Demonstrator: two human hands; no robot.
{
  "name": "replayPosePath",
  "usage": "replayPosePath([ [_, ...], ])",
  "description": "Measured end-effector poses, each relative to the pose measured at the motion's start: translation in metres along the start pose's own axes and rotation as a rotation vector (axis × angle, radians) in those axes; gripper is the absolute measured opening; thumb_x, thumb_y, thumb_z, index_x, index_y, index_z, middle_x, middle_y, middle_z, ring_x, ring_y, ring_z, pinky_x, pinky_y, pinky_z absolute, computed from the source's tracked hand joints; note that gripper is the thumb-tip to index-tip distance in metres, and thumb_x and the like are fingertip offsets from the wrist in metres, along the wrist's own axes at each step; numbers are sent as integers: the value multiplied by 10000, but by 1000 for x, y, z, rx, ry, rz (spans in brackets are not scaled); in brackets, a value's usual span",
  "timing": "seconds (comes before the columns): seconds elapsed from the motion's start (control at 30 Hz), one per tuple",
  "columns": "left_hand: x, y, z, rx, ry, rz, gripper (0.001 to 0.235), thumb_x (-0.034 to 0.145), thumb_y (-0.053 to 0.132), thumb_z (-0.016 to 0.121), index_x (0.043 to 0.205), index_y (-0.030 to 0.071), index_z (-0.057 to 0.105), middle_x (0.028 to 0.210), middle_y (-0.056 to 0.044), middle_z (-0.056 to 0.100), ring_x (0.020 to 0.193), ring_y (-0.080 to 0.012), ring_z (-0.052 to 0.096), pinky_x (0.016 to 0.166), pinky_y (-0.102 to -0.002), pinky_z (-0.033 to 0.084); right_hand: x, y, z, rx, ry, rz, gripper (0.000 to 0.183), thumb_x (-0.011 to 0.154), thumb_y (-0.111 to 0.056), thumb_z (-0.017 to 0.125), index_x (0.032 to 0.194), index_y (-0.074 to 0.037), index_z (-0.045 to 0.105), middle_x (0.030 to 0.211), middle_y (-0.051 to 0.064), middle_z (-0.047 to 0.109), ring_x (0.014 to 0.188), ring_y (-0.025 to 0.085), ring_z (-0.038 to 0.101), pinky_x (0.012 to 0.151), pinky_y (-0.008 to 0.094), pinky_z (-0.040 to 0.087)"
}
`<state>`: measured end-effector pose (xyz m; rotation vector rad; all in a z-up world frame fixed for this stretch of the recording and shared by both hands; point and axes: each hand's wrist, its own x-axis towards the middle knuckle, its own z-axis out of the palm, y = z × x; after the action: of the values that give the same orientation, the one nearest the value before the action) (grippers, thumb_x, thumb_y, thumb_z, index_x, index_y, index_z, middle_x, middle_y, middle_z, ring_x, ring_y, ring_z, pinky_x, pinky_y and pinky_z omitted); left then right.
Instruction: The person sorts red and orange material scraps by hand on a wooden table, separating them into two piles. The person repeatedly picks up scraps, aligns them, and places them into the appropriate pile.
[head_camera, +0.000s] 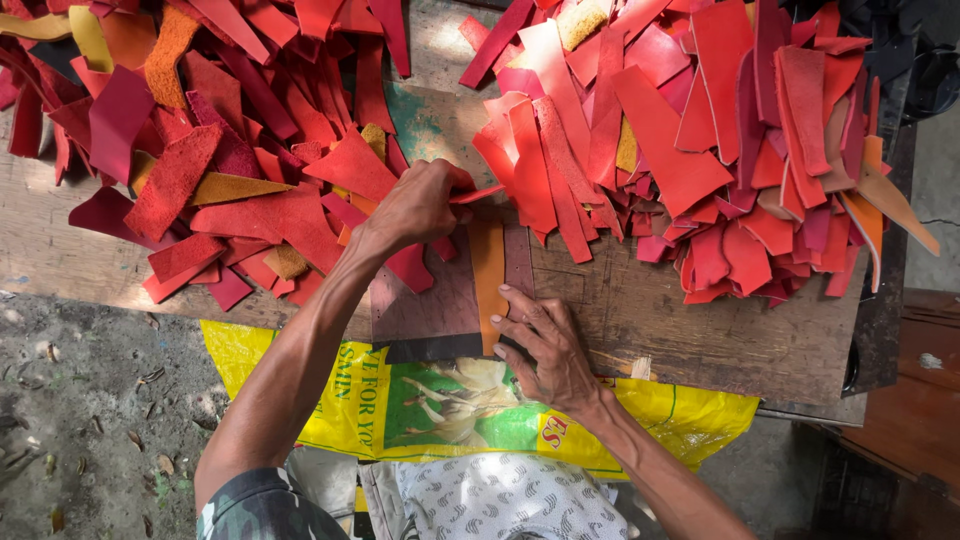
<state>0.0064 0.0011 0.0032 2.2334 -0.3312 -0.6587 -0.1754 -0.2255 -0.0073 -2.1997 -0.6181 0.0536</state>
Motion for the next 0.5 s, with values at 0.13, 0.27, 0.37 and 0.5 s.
replayPosePath([
  [0.13, -1, 5, -4, -7, 4, 28, 316, 743, -1, 770, 1058, -2, 743, 912, -225, 742, 880, -334, 744, 784, -422, 549, 2, -1, -1, -46, -4, -20, 387, 778, -102, 806, 1144, -12, 717, 1473, 128, 532, 1017, 262, 533, 953, 401, 464],
  [0.27, -12, 14, -10, -48, 14, 48, 241, 792, 18, 721, 1033, 2, 720, 867, -214, 733, 802, -333, 754, 744, -433, 545, 4, -3, -2, -42, -15, -19, 395, 766, -101, 810, 1138, -11, 713, 1470, 134, 529, 1020, 266, 537, 952, 411, 459],
  [0.37, -37, 27, -11, 30, 127, 273, 376, 618, -8, 728, 992, 4, 689, 801, -231, 683, 781, -425, 681, 653, -462, 523, 6, -5, -3, -38, -12, -20, 401, 773, -106, 803, 1151, -20, 699, 1466, 138, 528, 1027, 277, 544, 949, 417, 457],
  [0.5, -93, 45, 1, -11, -35, 314, 367, 664, 5, 707, 1021, 67, 645, 780, -173, 683, 736, -387, 689, 638, -451, 531, 7, -6, -4, -67, -7, -8, 401, 766, -104, 791, 1152, -53, 697, 1371, 135, 553, 1011, 302, 536, 915, 437, 448],
])
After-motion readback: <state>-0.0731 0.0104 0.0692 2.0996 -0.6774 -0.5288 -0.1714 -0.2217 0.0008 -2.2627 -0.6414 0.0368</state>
